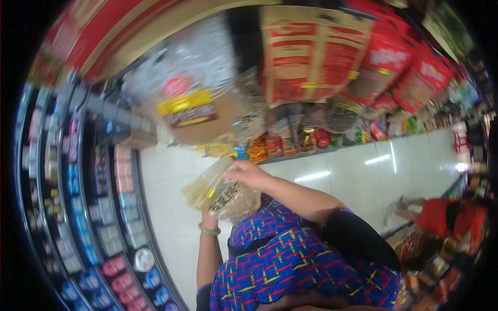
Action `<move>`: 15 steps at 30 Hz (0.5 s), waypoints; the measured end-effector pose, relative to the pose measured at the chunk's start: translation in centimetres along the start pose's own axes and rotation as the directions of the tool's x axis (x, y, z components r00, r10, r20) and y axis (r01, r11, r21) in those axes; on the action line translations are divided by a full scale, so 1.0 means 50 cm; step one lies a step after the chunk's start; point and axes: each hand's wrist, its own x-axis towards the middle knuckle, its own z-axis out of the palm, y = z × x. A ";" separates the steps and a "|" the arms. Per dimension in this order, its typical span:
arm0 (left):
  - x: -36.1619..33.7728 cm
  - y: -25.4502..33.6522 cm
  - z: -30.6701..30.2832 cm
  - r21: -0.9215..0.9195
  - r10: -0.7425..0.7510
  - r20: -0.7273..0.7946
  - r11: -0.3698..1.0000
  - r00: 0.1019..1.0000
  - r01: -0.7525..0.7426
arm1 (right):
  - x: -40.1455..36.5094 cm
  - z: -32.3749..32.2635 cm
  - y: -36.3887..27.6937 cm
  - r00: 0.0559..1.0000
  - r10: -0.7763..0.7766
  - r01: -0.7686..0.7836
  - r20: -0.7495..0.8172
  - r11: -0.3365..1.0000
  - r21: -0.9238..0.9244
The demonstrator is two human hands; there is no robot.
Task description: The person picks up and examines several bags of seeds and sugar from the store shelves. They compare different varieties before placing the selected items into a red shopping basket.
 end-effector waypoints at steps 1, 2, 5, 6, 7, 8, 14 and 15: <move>-0.026 0.007 0.031 0.248 0.025 -0.043 0.969 0.999 -0.014 | -0.020 -0.009 -0.008 0.999 0.037 -0.035 -0.017 0.996 0.078; -0.046 0.012 0.064 0.481 0.048 -0.075 0.877 0.996 -0.006 | -0.038 -0.020 -0.006 0.998 0.049 -0.051 0.030 0.996 0.070; -0.094 -0.003 0.044 0.324 -0.003 -0.194 0.944 0.981 0.067 | -0.009 0.034 0.057 0.999 0.049 -0.046 -0.006 0.964 0.261; -0.071 -0.010 0.027 0.331 0.025 -0.236 0.942 0.971 0.056 | 0.033 0.035 0.067 1.000 -0.024 0.024 -0.005 0.977 0.212; -0.055 -0.025 0.029 0.228 0.022 -0.295 0.973 0.955 0.048 | 0.056 0.026 0.071 0.996 -0.091 0.092 -0.015 0.984 0.152; -0.036 -0.040 0.036 0.110 0.017 -0.343 0.994 0.939 0.023 | 0.074 0.011 0.070 0.993 -0.116 0.117 -0.017 0.988 0.104; -0.044 0.007 -0.021 -0.162 -0.163 -0.492 0.982 0.855 0.095 | 0.134 0.007 0.072 0.985 -0.066 0.063 -0.159 0.998 -0.026; -0.050 0.018 -0.037 -0.168 -0.178 -0.512 0.980 0.840 0.106 | 0.142 0.018 0.061 0.983 0.011 -0.007 -0.185 1.000 0.021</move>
